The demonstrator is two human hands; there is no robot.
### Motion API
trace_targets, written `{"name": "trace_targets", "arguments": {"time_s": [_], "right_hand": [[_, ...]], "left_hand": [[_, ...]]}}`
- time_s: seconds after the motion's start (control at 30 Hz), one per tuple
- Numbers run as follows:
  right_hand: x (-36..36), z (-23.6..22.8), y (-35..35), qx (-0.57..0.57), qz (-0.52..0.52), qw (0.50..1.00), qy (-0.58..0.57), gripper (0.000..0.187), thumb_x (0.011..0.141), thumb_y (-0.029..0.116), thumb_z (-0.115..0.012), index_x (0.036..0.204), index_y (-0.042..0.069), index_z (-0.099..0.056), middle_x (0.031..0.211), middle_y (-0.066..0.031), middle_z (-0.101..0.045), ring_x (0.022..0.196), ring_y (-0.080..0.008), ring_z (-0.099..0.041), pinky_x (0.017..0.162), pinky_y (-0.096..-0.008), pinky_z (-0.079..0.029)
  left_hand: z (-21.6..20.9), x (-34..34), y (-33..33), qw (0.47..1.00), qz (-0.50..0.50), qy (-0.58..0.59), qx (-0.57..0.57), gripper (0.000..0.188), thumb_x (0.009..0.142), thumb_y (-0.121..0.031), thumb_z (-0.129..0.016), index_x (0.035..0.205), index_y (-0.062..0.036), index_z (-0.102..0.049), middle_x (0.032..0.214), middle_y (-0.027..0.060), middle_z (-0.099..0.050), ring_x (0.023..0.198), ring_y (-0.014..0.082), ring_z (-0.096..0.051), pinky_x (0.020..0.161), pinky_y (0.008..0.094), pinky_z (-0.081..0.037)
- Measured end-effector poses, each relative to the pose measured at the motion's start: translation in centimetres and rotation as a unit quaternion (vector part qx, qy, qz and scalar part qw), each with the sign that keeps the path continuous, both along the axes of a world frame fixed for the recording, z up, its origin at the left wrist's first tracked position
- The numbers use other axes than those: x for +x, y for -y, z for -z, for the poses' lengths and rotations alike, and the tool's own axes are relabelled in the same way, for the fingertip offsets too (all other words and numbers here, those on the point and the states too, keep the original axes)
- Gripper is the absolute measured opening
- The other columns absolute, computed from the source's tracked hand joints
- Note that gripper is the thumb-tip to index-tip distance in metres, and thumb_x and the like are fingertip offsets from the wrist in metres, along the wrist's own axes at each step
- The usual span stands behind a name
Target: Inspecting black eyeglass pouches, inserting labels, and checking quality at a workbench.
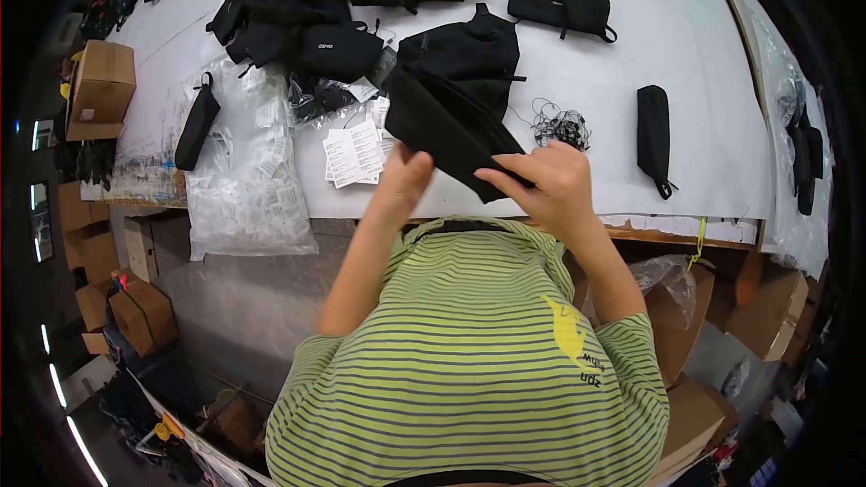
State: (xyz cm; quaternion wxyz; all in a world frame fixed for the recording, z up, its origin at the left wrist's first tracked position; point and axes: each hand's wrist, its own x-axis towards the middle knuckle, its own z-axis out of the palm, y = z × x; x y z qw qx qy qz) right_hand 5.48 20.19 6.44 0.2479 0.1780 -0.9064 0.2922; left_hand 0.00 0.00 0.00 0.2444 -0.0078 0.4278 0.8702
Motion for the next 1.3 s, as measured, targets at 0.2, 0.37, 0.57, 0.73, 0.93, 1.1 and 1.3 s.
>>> {"name": "trace_targets", "arguments": {"time_s": [0.2, 0.37, 0.57, 0.73, 0.93, 1.1, 1.3], "right_hand": [[1.3, 1.1, 2.6, -0.333, 0.165, 0.914, 0.16, 0.021, 0.091, 0.025, -0.061, 0.086, 0.005, -0.058, 0.043, 0.0004, -0.034, 0.039, -0.0094, -0.025, 0.042, -0.0268, -0.02], [2.3, 3.6, 1.3, -0.387, 0.1, 0.865, 0.304, 0.03, 0.095, 0.029, -0.054, 0.083, 0.002, -0.053, 0.04, 0.0014, -0.032, 0.041, -0.0087, -0.021, 0.042, -0.029, -0.015], [0.4, 2.2, -0.9, -0.352, 0.117, 0.913, 0.171, 0.037, 0.09, 0.021, -0.059, 0.12, 0.003, -0.046, 0.108, -0.0118, -0.062, 0.076, -0.0145, -0.064, 0.059, -0.0237, -0.047], [-1.3, -0.7, -2.3, -0.254, 0.096, 0.961, 0.044, 0.023, 0.081, 0.002, -0.066, 0.103, 0.005, -0.058, 0.099, -0.0052, -0.065, 0.069, -0.0137, -0.064, 0.053, -0.0226, -0.046], [-0.8, -1.6, -1.7, -0.156, 0.121, 0.98, 0.006, 0.01, 0.079, 0.002, -0.067, 0.088, 0.004, -0.062, 0.077, -0.0036, -0.065, 0.057, -0.0141, -0.059, 0.049, -0.024, -0.044], [-1.2, -2.3, -2.2, -0.18, 0.151, 0.972, 0.026, 0.009, 0.078, 0.003, -0.068, 0.086, 0.005, -0.063, 0.077, -0.0037, -0.064, 0.053, -0.0142, -0.056, 0.048, -0.0249, -0.043], [0.3, -2.3, 0.1, -0.186, 0.025, 0.977, 0.096, 0.011, 0.076, 0.003, -0.068, 0.085, 0.006, -0.063, 0.075, -0.0042, -0.061, 0.052, -0.0168, -0.056, 0.048, -0.0263, -0.042]], "left_hand": [[-3.9, 0.3, -3.0, 0.989, -0.113, 0.093, 0.004, 0.047, 0.078, -0.007, -0.072, 0.119, -0.0009, -0.051, 0.112, 0.008, -0.06, 0.102, 0.0173, -0.059, 0.091, 0.0305, -0.047], [-4.3, 0.2, -3.1, 0.991, -0.102, 0.08, -0.009, 0.032, 0.077, -0.006, -0.072, 0.106, 0.0002, -0.06, 0.101, 0.008, -0.065, 0.093, 0.0172, -0.062, 0.086, 0.0284, -0.049], [-4.7, 0.6, -3.3, 0.993, 0.028, 0.064, -0.093, 0.026, 0.075, -0.008, -0.075, 0.095, 0.0043, -0.065, 0.087, 0.0106, -0.068, 0.073, 0.0158, -0.065, 0.068, 0.0259, -0.053], [-5.0, 1.2, -3.5, 0.986, 0.08, 0.018, -0.146, 0.023, 0.074, -0.007, -0.075, 0.09, 0.0057, -0.066, 0.082, 0.0094, -0.067, 0.069, 0.0135, -0.064, 0.065, 0.025, -0.053], [-5.1, 1.2, -3.9, 0.987, 0.055, 0.042, -0.148, 0.026, 0.076, -0.01, -0.073, 0.095, 0.0054, -0.064, 0.083, 0.0088, -0.067, 0.07, 0.0135, -0.065, 0.065, 0.0246, -0.053], [-5.9, 1.0, -3.3, 0.984, 0.104, 0.076, -0.124, 0.028, 0.078, -0.012, -0.07, 0.1, 0.0037, -0.063, 0.086, 0.0087, -0.067, 0.072, 0.0136, -0.065, 0.065, 0.0246, -0.053], [-4.2, -0.5, -3.5, 0.989, 0.025, 0.145, -0.023, 0.028, 0.085, -0.019, -0.062, 0.104, 0.0013, -0.062, 0.087, 0.0079, -0.067, 0.072, 0.0164, -0.066, 0.064, 0.0257, -0.055]]}}
